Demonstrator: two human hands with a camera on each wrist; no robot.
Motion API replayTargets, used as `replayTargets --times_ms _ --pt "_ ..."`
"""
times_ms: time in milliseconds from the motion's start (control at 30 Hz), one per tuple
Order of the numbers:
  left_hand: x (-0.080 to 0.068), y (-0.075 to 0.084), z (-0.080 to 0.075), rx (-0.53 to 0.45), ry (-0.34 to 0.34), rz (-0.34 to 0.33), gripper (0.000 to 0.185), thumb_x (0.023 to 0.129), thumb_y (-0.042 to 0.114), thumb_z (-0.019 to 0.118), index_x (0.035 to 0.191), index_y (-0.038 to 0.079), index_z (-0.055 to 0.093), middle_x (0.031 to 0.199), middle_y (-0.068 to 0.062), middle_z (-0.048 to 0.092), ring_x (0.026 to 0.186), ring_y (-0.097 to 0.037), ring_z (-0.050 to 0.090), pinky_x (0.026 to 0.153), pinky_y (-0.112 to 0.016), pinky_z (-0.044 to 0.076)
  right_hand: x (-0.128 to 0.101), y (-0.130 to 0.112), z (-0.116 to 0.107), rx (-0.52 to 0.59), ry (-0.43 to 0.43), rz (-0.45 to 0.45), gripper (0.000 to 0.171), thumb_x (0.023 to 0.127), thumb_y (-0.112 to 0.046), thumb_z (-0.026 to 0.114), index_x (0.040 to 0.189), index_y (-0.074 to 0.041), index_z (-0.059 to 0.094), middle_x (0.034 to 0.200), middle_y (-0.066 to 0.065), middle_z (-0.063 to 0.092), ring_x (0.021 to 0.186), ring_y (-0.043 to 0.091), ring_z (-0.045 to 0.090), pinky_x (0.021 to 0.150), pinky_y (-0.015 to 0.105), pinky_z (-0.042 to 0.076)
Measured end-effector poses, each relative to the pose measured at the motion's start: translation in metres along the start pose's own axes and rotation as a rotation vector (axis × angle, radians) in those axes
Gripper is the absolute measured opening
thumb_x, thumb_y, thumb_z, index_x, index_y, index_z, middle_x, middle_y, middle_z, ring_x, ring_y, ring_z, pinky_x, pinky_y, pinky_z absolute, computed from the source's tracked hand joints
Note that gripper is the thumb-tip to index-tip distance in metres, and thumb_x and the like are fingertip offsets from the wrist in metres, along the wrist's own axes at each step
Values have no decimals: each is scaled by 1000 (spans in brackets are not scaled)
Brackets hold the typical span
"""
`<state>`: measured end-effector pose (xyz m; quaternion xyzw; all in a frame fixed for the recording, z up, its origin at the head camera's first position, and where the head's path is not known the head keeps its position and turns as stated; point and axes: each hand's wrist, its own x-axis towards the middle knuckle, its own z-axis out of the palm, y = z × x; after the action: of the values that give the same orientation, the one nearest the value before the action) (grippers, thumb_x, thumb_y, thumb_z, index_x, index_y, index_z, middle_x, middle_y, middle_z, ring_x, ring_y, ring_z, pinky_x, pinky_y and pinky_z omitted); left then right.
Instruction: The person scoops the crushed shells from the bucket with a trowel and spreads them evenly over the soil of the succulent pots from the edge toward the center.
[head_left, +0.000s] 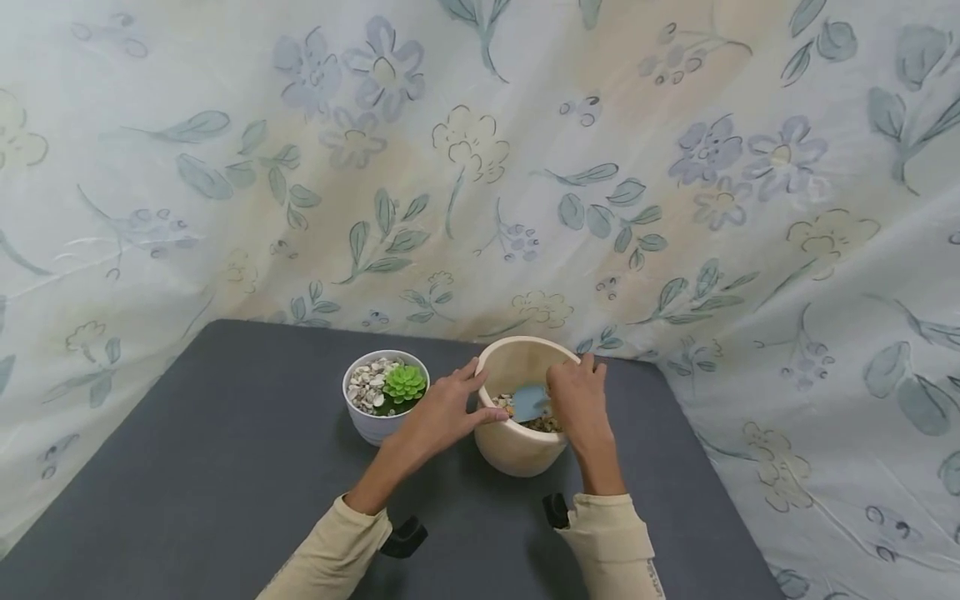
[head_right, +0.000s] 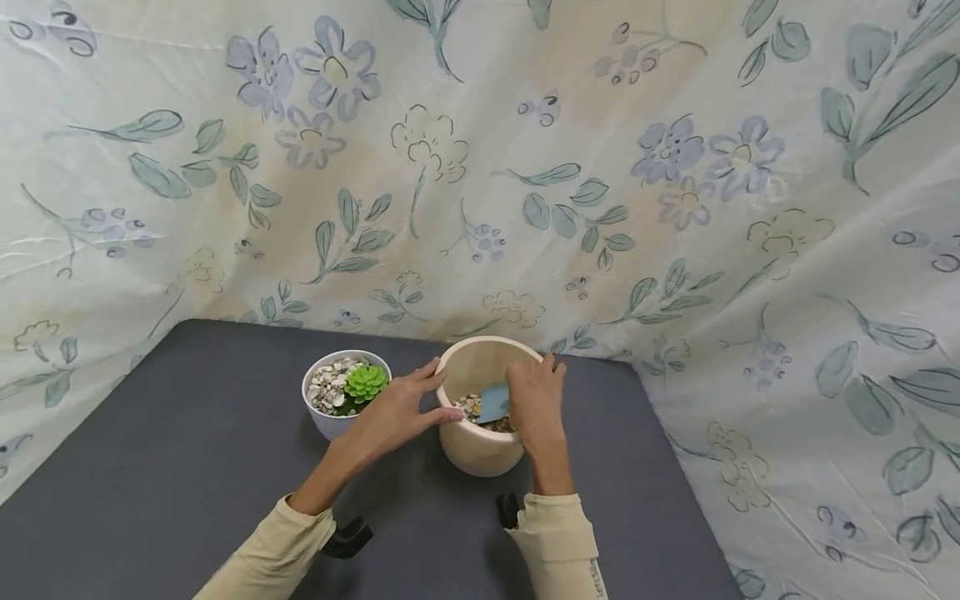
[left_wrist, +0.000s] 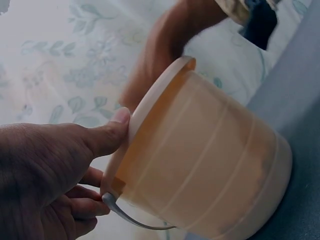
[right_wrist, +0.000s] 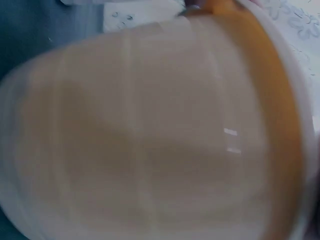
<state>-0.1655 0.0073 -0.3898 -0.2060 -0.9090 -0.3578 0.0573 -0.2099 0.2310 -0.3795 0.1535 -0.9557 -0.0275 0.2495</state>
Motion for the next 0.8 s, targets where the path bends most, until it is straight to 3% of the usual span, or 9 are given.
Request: replayTargets --times_ms 167,267,400,467,600,700,800 --pt "-1 1 0 -9 -2 -3 82 93 51 75 154 4 50 168 -21 35 147 -47 47 116 -58 47 1 -1 6 124 -28 1 37 85 6 75 54 -11 65 61 11 64 70 37 56 66 47 41" --pt "-1 1 2 -25 -5 -14 82 92 51 75 155 5 50 168 -20 35 149 -46 45 117 -58 47 2 0 7 247 -58 9 31 80 7 75 57 -12 70 60 3 65 63 29 56 65 49 46" --pt "-3 0 5 -54 -6 -18 82 92 51 76 155 5 50 168 -20 35 150 -46 44 117 -58 46 -1 2 4 349 -121 51 18 81 1 81 69 -12 79 71 1 75 70 26 67 73 53 55" --pt "-3 0 6 -63 -8 -19 83 92 51 76 155 5 49 168 -20 34 150 -46 43 117 -58 46 -3 3 0 366 -142 80 5 83 -6 84 82 -10 84 86 5 82 82 33 73 82 59 56" --pt "-2 0 5 -51 -1 -27 81 92 50 76 154 4 50 168 -21 35 150 -46 44 117 -59 46 -5 8 -14 407 -149 104 4 86 -9 84 90 -7 84 91 8 82 72 29 70 72 48 56" --pt "0 0 5 -44 10 -42 80 92 49 76 155 6 50 168 -20 35 151 -45 43 118 -58 45 -6 14 -23 443 -128 115 5 89 -9 82 92 -6 83 93 11 82 62 22 63 61 35 48" --pt "2 1 4 -48 10 -59 80 92 48 76 156 8 49 169 -18 34 153 -43 42 119 -58 44 -7 20 -29 479 -119 143 5 91 -9 79 93 -7 82 95 13 81 62 21 59 62 34 43"
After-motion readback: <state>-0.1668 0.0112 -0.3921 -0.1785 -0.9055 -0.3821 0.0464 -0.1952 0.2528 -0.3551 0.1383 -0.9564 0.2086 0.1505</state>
